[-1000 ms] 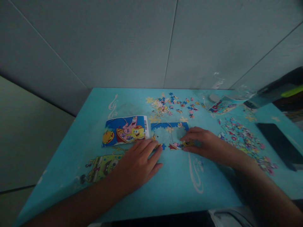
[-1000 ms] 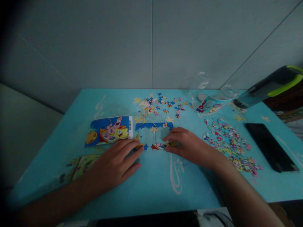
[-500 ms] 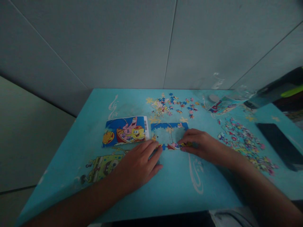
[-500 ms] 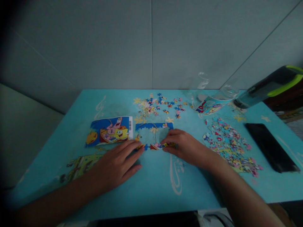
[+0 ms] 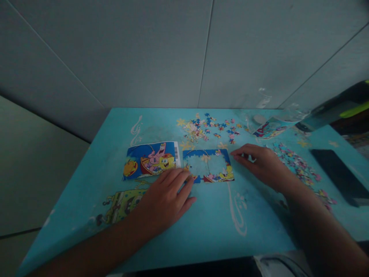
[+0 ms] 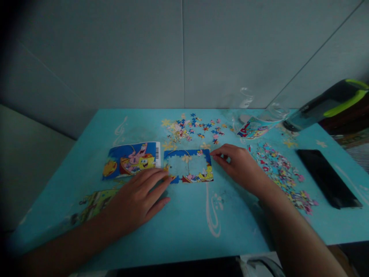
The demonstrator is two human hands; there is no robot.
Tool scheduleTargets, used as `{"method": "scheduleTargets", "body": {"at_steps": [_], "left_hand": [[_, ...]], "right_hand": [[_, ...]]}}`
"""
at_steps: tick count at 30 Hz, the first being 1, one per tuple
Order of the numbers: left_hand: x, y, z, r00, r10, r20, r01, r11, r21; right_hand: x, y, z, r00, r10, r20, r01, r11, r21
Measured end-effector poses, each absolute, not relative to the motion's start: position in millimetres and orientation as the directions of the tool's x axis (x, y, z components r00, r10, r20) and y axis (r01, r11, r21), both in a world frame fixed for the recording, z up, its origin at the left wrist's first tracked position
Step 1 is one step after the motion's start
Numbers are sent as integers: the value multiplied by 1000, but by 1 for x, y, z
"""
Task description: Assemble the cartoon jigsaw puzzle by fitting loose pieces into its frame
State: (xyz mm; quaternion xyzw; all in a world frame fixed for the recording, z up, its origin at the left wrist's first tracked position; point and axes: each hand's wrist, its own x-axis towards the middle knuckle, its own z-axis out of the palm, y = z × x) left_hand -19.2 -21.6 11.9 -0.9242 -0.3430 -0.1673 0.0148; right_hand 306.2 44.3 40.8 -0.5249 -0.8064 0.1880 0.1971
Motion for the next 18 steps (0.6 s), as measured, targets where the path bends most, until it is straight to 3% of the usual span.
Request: {"method": "scheduleTargets", "body": {"at_steps": [5,18], "left_hand": [[-19,-21,16,674,638,373,665,-744,72],[-17,-25,17,703,568,429,585,-804,105]], "right_hand": [[306,45,40,-321,944,71,835,318,-449],[298,42,39,-343,936,82,802,337,-492]]}}
